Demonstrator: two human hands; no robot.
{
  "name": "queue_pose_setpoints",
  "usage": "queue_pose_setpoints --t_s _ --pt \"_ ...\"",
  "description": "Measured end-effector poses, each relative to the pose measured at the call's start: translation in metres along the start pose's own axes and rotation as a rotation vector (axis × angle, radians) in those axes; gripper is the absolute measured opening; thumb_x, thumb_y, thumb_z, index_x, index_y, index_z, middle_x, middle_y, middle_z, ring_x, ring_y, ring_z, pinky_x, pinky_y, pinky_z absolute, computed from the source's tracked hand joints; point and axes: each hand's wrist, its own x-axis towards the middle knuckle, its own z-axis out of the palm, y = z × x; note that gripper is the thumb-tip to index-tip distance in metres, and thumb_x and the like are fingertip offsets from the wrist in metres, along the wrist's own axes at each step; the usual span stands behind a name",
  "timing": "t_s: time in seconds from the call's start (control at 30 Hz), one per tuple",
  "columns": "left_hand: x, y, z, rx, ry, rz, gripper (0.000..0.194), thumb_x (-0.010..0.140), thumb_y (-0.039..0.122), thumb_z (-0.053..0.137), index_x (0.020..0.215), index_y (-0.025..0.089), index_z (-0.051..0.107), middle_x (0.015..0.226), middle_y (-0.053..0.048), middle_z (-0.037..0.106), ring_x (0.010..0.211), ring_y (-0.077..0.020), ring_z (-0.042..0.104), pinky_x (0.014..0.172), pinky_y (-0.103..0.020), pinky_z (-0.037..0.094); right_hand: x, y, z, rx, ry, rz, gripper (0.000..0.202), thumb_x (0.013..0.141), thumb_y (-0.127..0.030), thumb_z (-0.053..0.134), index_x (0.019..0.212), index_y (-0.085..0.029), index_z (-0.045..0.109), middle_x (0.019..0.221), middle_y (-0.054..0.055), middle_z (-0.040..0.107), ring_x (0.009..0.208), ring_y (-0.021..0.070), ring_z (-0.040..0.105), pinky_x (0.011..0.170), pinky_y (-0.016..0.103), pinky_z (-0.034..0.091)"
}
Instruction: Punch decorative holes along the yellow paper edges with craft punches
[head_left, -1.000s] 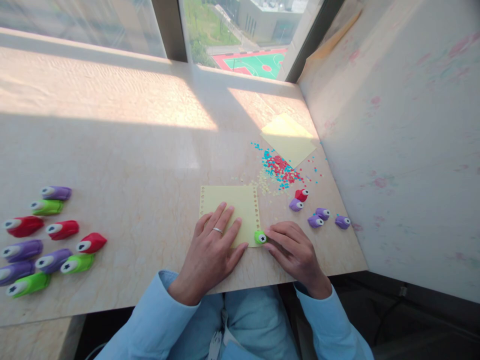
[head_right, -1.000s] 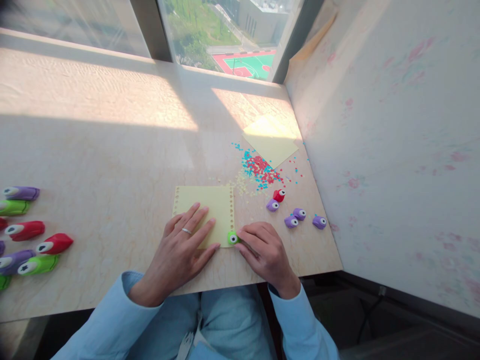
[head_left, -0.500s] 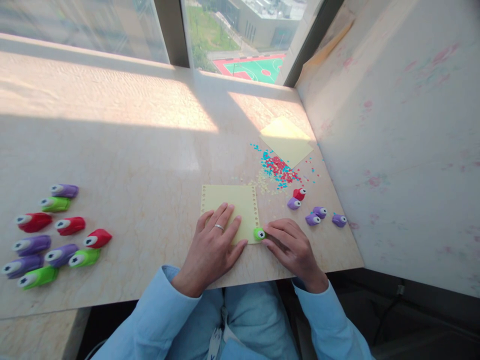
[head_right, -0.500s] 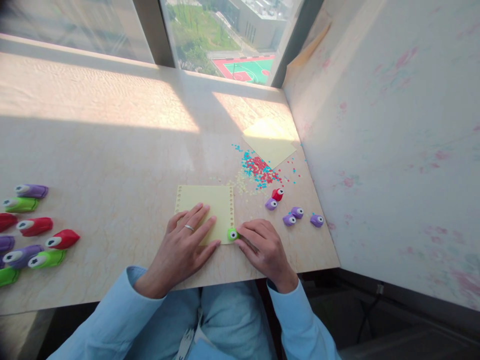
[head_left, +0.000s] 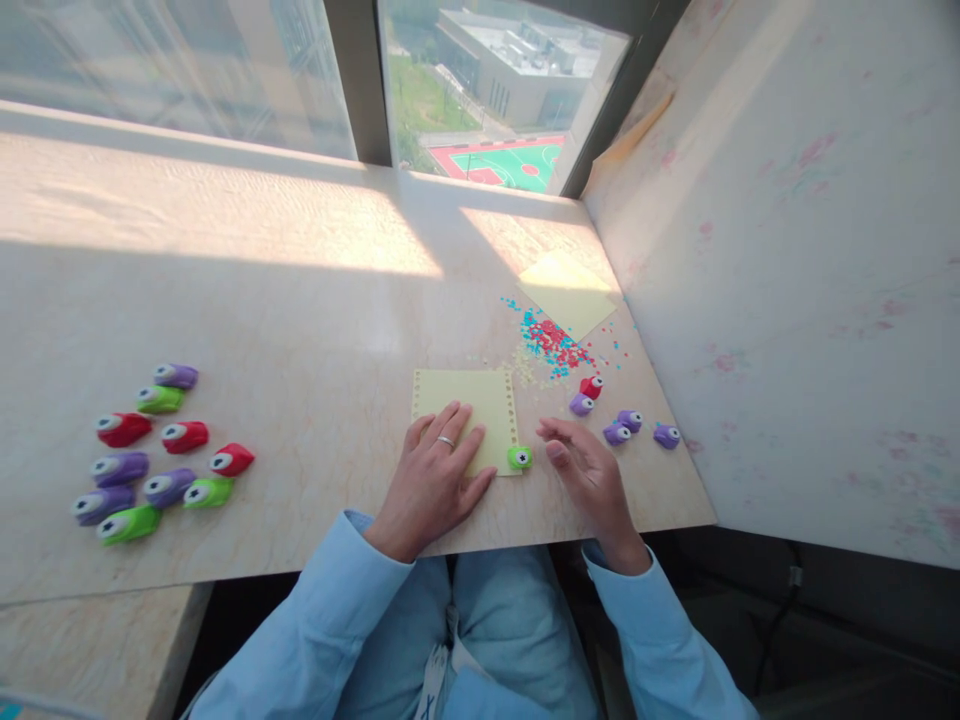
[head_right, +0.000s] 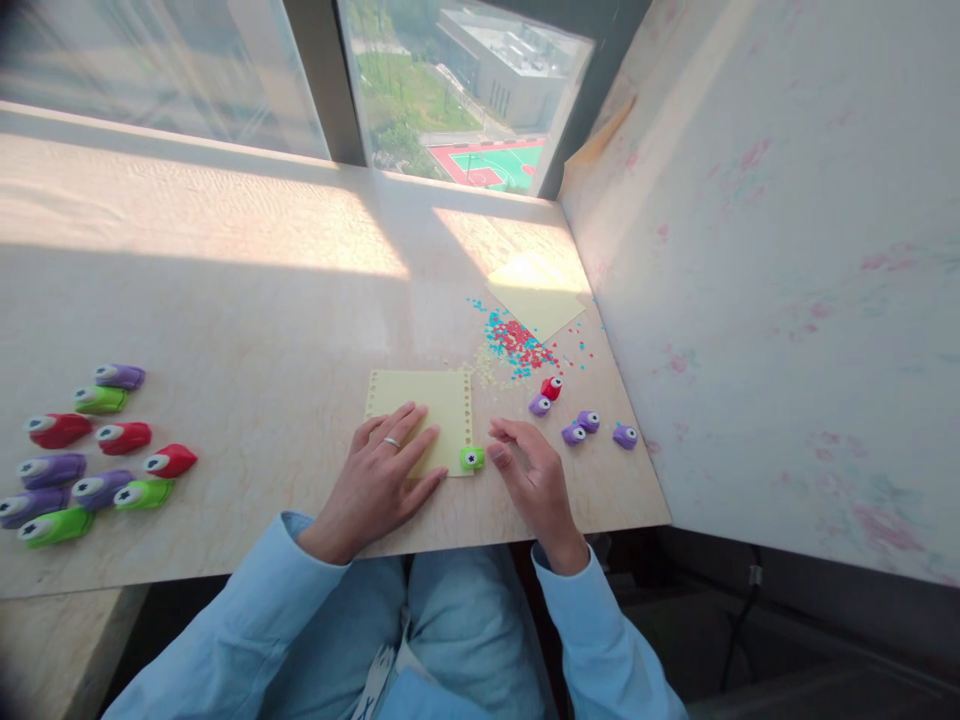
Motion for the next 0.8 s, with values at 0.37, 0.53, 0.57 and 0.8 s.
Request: queue_pose_setpoints --t_s 0.37,0.53,0.57,0.8 --pt "-0.001 0.000 0.000 -0.018 0.034 0.010 0.036 0.090 0.038 0.056 0.118 0.016 0.063 0.139 -0.019 0.054 0.134 -0.0326 0.045 0.106 -0.052 0.036 0.012 -0.006 0.017 -0.070 -0.046 0.111 0.042 0.078 -0.057 0.071 0.092 -0.018 0.069 0.080 0.005 0.066 0.073 0.0200 0.061 0.070 0.034 0.052" --pt "-0.002 0.001 0.000 -0.022 0.026 0.008 0.036 0.091 0.038 0.056 0.118 0.015 0.062 0.140 -0.020 0.054 0.134 -0.0329 0.044 0.107 -0.051 0.035 0.012 -0.004 0.020 -0.087 -0.068 0.106 0.042 0.076 -0.058 0.071 0.088 -0.018 0.068 0.077 0.004 0.065 0.071 0.0194 0.059 0.067 0.033 0.050" --pt "-0.002 0.001 0.000 -0.024 0.025 0.007 0.036 0.091 0.038 0.056 0.118 0.015 0.062 0.140 -0.020 0.053 0.135 -0.0328 0.044 0.107 -0.051 0.035 0.013 -0.004 0.020 -0.087 -0.077 0.119 0.042 0.076 -0.059 0.071 0.087 -0.018 0.068 0.077 0.004 0.064 0.070 0.0191 0.058 0.066 0.032 0.049" --pt "-0.003 0.000 0.000 -0.033 0.021 0.009 0.037 0.092 0.038 0.054 0.119 0.014 0.061 0.140 -0.020 0.053 0.136 -0.0326 0.043 0.108 -0.051 0.034 0.019 -0.008 0.022 -0.081 -0.154 0.237 0.038 0.072 -0.055 0.073 0.080 -0.020 0.060 0.068 -0.002 0.059 0.063 0.0161 0.054 0.060 0.029 0.044"
